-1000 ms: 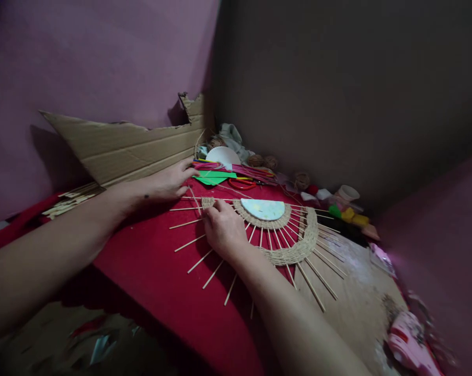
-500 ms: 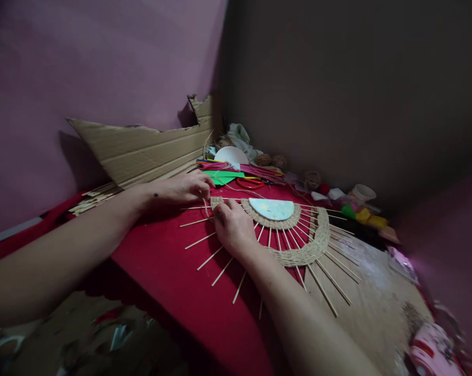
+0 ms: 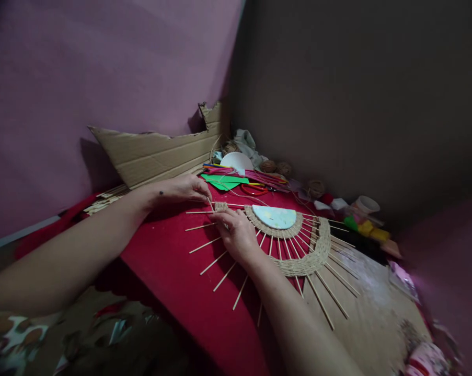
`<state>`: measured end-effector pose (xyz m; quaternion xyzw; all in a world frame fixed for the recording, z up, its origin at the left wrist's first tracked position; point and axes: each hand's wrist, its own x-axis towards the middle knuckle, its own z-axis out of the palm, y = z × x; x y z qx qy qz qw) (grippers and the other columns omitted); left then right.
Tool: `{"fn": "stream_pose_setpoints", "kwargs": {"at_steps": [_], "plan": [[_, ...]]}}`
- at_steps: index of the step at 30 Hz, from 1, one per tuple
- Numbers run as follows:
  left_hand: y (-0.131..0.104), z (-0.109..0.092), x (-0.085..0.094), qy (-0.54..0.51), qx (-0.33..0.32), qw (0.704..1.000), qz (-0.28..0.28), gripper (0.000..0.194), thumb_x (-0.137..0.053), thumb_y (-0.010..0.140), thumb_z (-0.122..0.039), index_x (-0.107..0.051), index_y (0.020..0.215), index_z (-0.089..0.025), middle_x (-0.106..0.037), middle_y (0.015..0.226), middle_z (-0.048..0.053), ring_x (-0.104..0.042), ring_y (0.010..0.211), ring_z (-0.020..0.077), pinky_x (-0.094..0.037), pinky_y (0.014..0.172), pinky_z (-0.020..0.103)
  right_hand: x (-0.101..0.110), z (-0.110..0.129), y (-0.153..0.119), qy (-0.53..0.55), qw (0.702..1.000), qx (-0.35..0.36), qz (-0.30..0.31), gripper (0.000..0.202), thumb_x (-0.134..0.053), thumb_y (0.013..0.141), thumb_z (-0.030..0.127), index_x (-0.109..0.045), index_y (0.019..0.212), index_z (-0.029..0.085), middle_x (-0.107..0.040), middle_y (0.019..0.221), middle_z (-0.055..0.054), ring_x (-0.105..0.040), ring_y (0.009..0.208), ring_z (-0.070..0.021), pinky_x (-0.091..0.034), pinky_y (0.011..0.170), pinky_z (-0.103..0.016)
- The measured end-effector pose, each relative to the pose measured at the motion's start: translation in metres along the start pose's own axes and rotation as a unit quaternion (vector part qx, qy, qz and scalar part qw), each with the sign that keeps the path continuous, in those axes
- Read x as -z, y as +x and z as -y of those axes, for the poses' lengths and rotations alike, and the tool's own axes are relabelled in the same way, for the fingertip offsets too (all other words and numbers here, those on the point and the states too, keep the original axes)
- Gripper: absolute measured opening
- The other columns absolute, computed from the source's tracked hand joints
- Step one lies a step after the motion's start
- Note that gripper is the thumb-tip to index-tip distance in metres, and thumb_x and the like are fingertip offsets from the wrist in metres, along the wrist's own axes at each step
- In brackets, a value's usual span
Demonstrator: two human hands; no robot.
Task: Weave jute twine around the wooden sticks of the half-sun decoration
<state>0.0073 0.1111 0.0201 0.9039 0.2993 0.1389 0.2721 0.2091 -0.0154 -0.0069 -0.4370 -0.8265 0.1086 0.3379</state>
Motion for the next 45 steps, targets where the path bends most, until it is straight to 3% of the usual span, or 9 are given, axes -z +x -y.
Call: {"fn": "stream_pose_setpoints", "kwargs": {"at_steps": [9,14,20,23,29,34,40,45], "plan": [[-0.026,-0.007,0.017,-0.041,0.071,0.995,-0.060,0.028,-0.054,0.080,-0.037,-0.068,0.078,-0.013,-0.055,0.058,-0.002,-0.044,0.055,0.0092,-0.033,0.056,0.022,-0.005,0.000,-0.002,-0.102,0.994,0.001,0.030,0.024,-0.053,0.090,0.013,-0.073,0.100,0.022,-0.071,0.108,-0.002,-0.055,0.088,-0.0199,-0.046,0.082,-0.034],[-0.048,-0.010,0.019,0.037,0.067,0.997,-0.013,0.024,-0.054,0.079,-0.036,-0.065,0.073,-0.016,-0.058,0.065,-0.003,-0.049,0.064,0.0104,-0.035,0.062,0.021,-0.006,0.008,0.000,-0.208,0.976,0.003,0.066,0.021,-0.050,0.093,0.015,-0.069,0.098,0.021,-0.069,0.105,-0.003,-0.054,0.087,-0.0206,-0.046,0.076,-0.031],[-0.056,-0.008,0.016,0.082,0.053,0.995,0.035,0.022,-0.055,0.082,-0.035,-0.066,0.077,-0.017,-0.061,0.071,-0.001,-0.053,0.070,0.0118,-0.037,0.068,0.021,-0.003,0.020,0.011,-0.330,0.932,0.031,0.147,0.017,-0.047,0.094,0.016,-0.064,0.097,0.016,-0.064,0.106,-0.008,-0.055,0.094,-0.0222,-0.046,0.069,-0.030],[-0.059,-0.008,0.014,0.100,0.027,0.994,0.043,0.018,-0.057,0.083,-0.031,-0.066,0.076,-0.017,-0.061,0.075,0.000,-0.055,0.074,0.0126,-0.039,0.071,0.021,-0.001,0.024,0.013,-0.342,0.923,0.048,0.170,0.018,-0.044,0.095,0.017,-0.062,0.099,0.016,-0.062,0.114,-0.010,-0.055,0.100,-0.0233,-0.048,0.069,-0.031],[-0.063,-0.003,0.007,0.174,-0.048,0.983,0.033,0.016,-0.056,0.087,-0.023,-0.065,0.075,-0.017,-0.061,0.077,0.002,-0.055,0.074,0.0135,-0.039,0.072,0.023,0.001,0.021,0.008,-0.334,0.930,0.041,0.147,0.019,-0.042,0.096,0.016,-0.060,0.098,0.016,-0.061,0.115,-0.011,-0.055,0.101,-0.0218,-0.049,0.070,-0.031],[-0.067,-0.008,0.005,0.238,-0.035,0.971,-0.004,0.020,-0.054,0.089,-0.024,-0.063,0.073,-0.017,-0.058,0.074,0.003,-0.053,0.070,0.0145,-0.038,0.067,0.025,0.001,0.022,0.003,-0.315,0.939,0.056,0.123,0.020,-0.041,0.096,0.014,-0.061,0.101,0.015,-0.062,0.115,-0.013,-0.056,0.099,-0.0213,-0.049,0.073,-0.032],[-0.077,-0.030,0.007,0.319,-0.032,0.945,-0.068,0.016,-0.049,0.087,-0.018,-0.058,0.074,-0.018,-0.056,0.080,0.005,-0.049,0.073,0.0167,-0.036,0.066,0.028,0.002,0.025,0.000,-0.305,0.942,0.065,0.128,0.022,-0.042,0.094,0.013,-0.062,0.104,0.015,-0.058,0.126,-0.013,-0.057,0.098,-0.0229,-0.049,0.079,-0.035],[-0.055,-0.032,0.013,0.312,-0.092,0.942,-0.083,0.014,-0.049,0.087,-0.016,-0.056,0.074,-0.017,-0.053,0.080,0.005,-0.046,0.074,0.0171,-0.035,0.065,0.028,0.004,0.025,-0.003,-0.308,0.939,0.084,0.129,0.022,-0.042,0.095,0.014,-0.062,0.103,0.015,-0.060,0.123,-0.012,-0.057,0.096,-0.0224,-0.049,0.076,-0.034]]}}
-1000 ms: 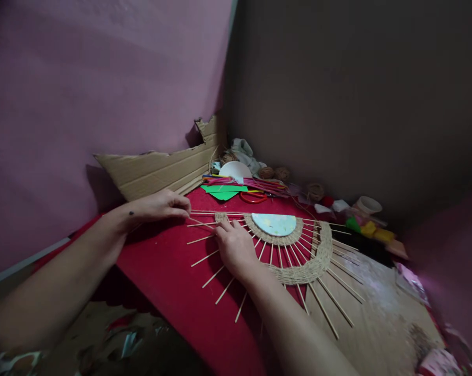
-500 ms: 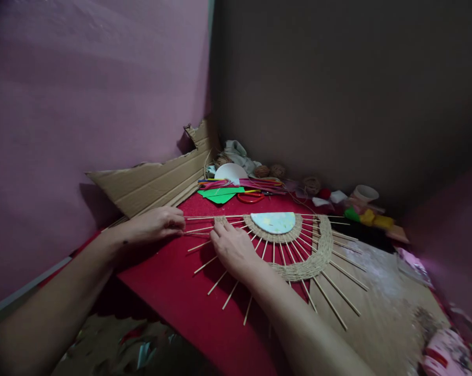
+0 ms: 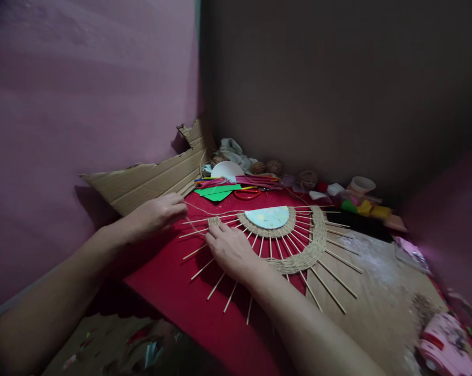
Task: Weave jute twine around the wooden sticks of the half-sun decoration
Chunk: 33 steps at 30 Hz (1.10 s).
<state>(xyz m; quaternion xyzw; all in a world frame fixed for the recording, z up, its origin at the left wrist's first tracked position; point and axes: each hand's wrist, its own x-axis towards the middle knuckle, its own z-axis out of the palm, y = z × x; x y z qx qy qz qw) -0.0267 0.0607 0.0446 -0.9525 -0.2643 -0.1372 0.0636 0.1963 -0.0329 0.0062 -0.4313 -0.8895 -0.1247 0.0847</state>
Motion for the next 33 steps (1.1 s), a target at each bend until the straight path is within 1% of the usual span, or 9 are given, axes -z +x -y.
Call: {"fn": "stream_pose_setpoints", "kwargs": {"at_steps": [3,7,11,15,21,24,26,29,33], "plan": [[0.025,0.013,-0.010,-0.034,-0.010,0.999,-0.009,0.022,-0.044,0.093,-0.021,-0.058,0.077,-0.016,-0.053,0.081,0.006,-0.046,0.076,0.0160,-0.037,0.068,0.027,0.003,0.001,-0.002,-0.006,1.000,0.003,-0.003,0.020,-0.043,0.095,0.015,-0.061,0.100,0.016,-0.061,0.119,-0.011,-0.057,0.094,-0.0221,-0.048,0.075,-0.033],[0.046,0.027,-0.031,-0.084,0.012,0.996,0.014,0.019,-0.048,0.090,-0.021,-0.061,0.077,-0.015,-0.056,0.081,0.006,-0.049,0.077,0.0156,-0.040,0.073,0.027,0.005,0.001,0.000,-0.003,1.000,0.000,0.014,0.016,-0.046,0.094,0.016,-0.061,0.097,0.016,-0.063,0.112,-0.009,-0.057,0.092,-0.0219,-0.047,0.072,-0.032],[0.045,0.034,-0.051,-0.103,0.031,0.994,0.012,0.016,-0.052,0.089,-0.023,-0.062,0.079,-0.015,-0.058,0.083,0.006,-0.052,0.079,0.0162,-0.042,0.075,0.028,-0.001,0.001,0.000,0.021,1.000,-0.015,0.012,0.016,-0.046,0.093,0.014,-0.061,0.096,0.016,-0.063,0.111,-0.009,-0.056,0.091,-0.0207,-0.046,0.072,-0.031],[0.038,0.041,-0.062,-0.118,0.048,0.992,0.002,0.018,-0.051,0.090,-0.025,-0.063,0.081,-0.015,-0.058,0.083,0.006,-0.052,0.080,0.0166,-0.042,0.078,0.029,-0.007,0.000,-0.001,0.068,0.996,-0.062,-0.004,0.021,-0.042,0.092,0.010,-0.060,0.101,0.017,-0.063,0.109,-0.009,-0.057,0.091,-0.0190,-0.044,0.071,-0.029],[0.037,0.041,-0.064,-0.148,0.067,0.987,-0.006,0.016,-0.054,0.088,-0.026,-0.065,0.081,-0.016,-0.063,0.083,0.004,-0.055,0.081,0.0156,-0.043,0.080,0.029,0.012,-0.006,0.021,0.133,0.983,-0.117,0.041,0.027,-0.040,0.095,0.019,-0.059,0.113,0.019,-0.061,0.109,-0.009,-0.059,0.079,-0.0168,-0.043,0.066,-0.029],[0.038,0.036,-0.062,-0.161,0.086,0.983,-0.007,0.015,-0.055,0.086,-0.026,-0.065,0.079,-0.016,-0.064,0.081,0.004,-0.056,0.078,0.0151,-0.043,0.077,0.027,0.017,-0.008,0.041,0.122,0.981,-0.149,0.023,0.028,-0.042,0.093,0.020,-0.062,0.113,0.020,-0.059,0.110,-0.011,-0.057,0.091,-0.0202,-0.043,0.074,-0.032],[0.037,0.034,-0.061,-0.170,0.102,0.980,-0.009,0.015,-0.055,0.085,-0.026,-0.064,0.079,-0.016,-0.065,0.079,0.003,-0.057,0.077,0.0148,-0.043,0.074,0.025,0.012,-0.008,0.051,0.105,0.982,-0.157,0.011,0.027,-0.043,0.092,0.021,-0.065,0.109,0.020,-0.059,0.109,-0.011,-0.054,0.099,-0.0232,-0.043,0.079,-0.035],[0.034,0.034,-0.060,-0.185,0.119,0.976,-0.008,0.017,-0.054,0.085,-0.028,-0.064,0.079,-0.015,-0.066,0.079,0.003,-0.057,0.075,0.0144,-0.043,0.073,0.024,-0.005,-0.010,0.058,0.093,0.982,-0.165,0.012,0.026,-0.043,0.092,0.022,-0.067,0.102,0.019,-0.061,0.105,-0.012,-0.052,0.100,-0.0261,-0.041,0.082,-0.040],[0.027,0.037,-0.051,-0.210,0.127,0.969,0.013,0.027,-0.052,0.085,-0.038,-0.065,0.077,-0.015,-0.067,0.077,0.003,-0.058,0.074,0.0143,-0.044,0.072,0.024,-0.021,-0.013,0.060,0.106,0.980,-0.169,-0.003,0.024,-0.045,0.092,0.019,-0.066,0.102,0.019,-0.061,0.105,-0.011,-0.050,0.099,-0.0242,-0.040,0.083,-0.038]]}}
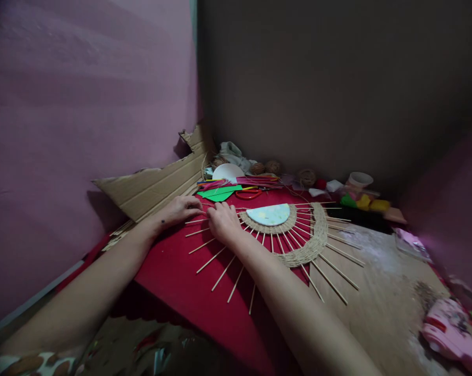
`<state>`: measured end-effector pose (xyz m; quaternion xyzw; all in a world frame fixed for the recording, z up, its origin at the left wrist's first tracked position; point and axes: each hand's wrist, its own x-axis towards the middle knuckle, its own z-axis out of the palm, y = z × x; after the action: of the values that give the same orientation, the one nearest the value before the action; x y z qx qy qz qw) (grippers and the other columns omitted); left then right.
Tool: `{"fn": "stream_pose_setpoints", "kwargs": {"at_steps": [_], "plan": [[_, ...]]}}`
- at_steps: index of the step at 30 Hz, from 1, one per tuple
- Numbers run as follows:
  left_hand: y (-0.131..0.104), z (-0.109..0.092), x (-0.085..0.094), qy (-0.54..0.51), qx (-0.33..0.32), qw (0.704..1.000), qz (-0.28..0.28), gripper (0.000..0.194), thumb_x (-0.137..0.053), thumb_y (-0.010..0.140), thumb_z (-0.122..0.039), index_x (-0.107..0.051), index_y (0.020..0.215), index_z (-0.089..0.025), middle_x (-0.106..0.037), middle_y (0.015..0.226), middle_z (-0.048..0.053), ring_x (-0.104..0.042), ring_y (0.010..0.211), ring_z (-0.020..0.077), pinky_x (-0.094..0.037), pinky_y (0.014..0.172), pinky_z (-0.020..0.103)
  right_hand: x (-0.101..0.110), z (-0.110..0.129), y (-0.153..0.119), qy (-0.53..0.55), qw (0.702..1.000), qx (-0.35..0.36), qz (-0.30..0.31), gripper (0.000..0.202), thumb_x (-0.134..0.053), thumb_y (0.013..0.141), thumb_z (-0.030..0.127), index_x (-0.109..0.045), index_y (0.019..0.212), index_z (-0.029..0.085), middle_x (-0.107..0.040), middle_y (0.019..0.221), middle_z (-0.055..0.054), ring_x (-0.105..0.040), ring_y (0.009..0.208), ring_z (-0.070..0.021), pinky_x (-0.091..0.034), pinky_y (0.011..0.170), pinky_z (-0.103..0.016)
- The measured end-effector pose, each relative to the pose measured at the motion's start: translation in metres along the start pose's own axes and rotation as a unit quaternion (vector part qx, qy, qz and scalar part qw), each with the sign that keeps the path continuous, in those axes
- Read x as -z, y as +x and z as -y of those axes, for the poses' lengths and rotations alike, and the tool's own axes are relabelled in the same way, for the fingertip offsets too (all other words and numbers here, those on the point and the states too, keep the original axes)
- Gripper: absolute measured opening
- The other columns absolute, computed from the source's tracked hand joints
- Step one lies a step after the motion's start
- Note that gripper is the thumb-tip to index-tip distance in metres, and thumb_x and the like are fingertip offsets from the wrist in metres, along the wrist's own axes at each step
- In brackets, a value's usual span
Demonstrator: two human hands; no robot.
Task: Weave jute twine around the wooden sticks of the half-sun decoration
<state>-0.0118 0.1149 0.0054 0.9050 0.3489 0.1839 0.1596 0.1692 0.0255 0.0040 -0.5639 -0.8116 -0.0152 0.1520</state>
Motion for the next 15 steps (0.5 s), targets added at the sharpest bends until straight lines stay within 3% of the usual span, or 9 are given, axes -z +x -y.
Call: {"fn": "stream_pose_setpoints", "kwargs": {"at_steps": [8,15], "plan": [[-0.019,0.004,0.019,-0.016,0.004,0.999,0.045,0.029,-0.058,0.078,-0.045,-0.069,0.077,-0.018,-0.064,0.079,0.002,-0.057,0.076,0.0145,-0.044,0.073,0.024,0.005,-0.010,0.002,0.034,0.999,-0.013,-0.039,0.024,-0.043,0.095,0.019,-0.066,0.105,0.019,-0.059,0.103,-0.009,-0.049,0.097,-0.0199,-0.039,0.083,-0.029],[-0.041,0.002,0.018,0.023,-0.043,0.998,0.035,0.022,-0.052,0.086,-0.036,-0.061,0.076,-0.018,-0.059,0.087,0.003,-0.056,0.082,0.0142,-0.044,0.080,0.026,0.000,-0.016,0.004,0.044,0.998,-0.028,-0.035,0.026,-0.042,0.094,0.019,-0.068,0.099,0.020,-0.059,0.101,-0.009,-0.051,0.095,-0.0214,-0.039,0.076,-0.029]]}}
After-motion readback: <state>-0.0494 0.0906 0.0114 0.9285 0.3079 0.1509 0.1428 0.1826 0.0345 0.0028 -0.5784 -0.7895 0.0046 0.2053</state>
